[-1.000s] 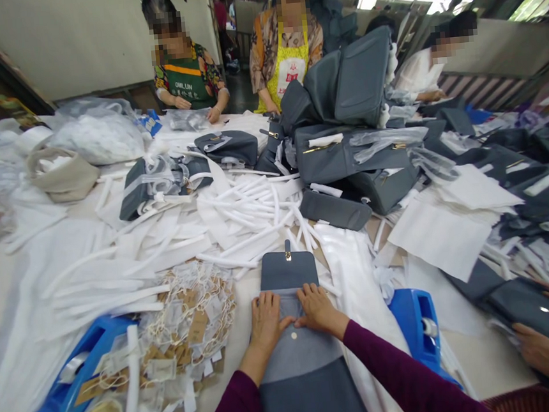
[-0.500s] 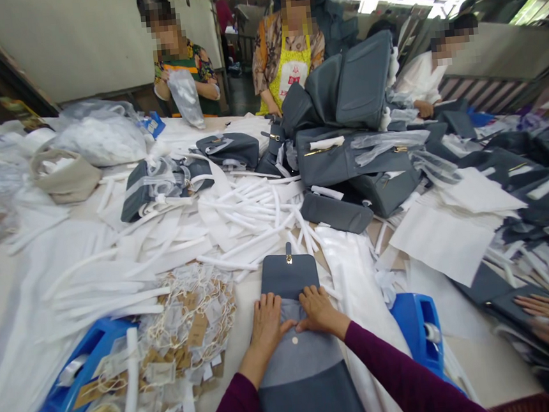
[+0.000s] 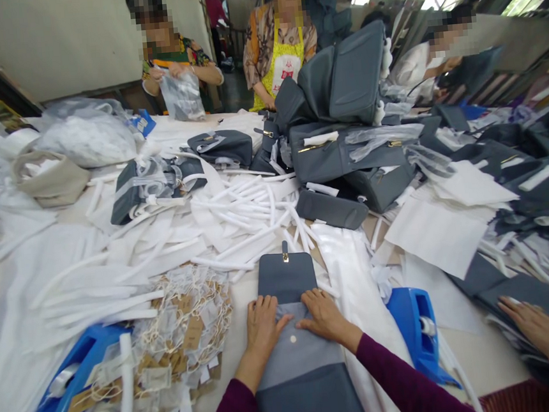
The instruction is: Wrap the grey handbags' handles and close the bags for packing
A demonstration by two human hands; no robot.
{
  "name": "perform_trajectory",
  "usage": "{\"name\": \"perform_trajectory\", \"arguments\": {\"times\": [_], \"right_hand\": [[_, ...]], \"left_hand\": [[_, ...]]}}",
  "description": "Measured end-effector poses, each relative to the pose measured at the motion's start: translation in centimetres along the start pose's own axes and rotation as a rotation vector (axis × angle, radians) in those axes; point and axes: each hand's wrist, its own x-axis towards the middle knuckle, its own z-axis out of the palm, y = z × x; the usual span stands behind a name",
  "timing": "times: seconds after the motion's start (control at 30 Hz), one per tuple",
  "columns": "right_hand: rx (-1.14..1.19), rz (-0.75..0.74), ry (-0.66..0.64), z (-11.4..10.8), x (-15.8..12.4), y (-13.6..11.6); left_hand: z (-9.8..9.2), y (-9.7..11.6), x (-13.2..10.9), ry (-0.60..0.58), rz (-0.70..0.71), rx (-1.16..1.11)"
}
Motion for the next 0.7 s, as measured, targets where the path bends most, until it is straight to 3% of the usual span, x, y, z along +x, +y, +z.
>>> {"name": "perform_trajectory", "arguments": {"times": [0.43,0.7], "right_hand": [[0.006,0.115,0.01,-0.7,-0.9,-1.2],[0.027,0.121,0.066,-0.5,-1.2,-1.6]], "left_hand": [[0.4,-0.4,0.8,-0.092,-0.164,-0.036],[0.5,-0.6,2.1,-0.097,-0.138,-0.051]]}}
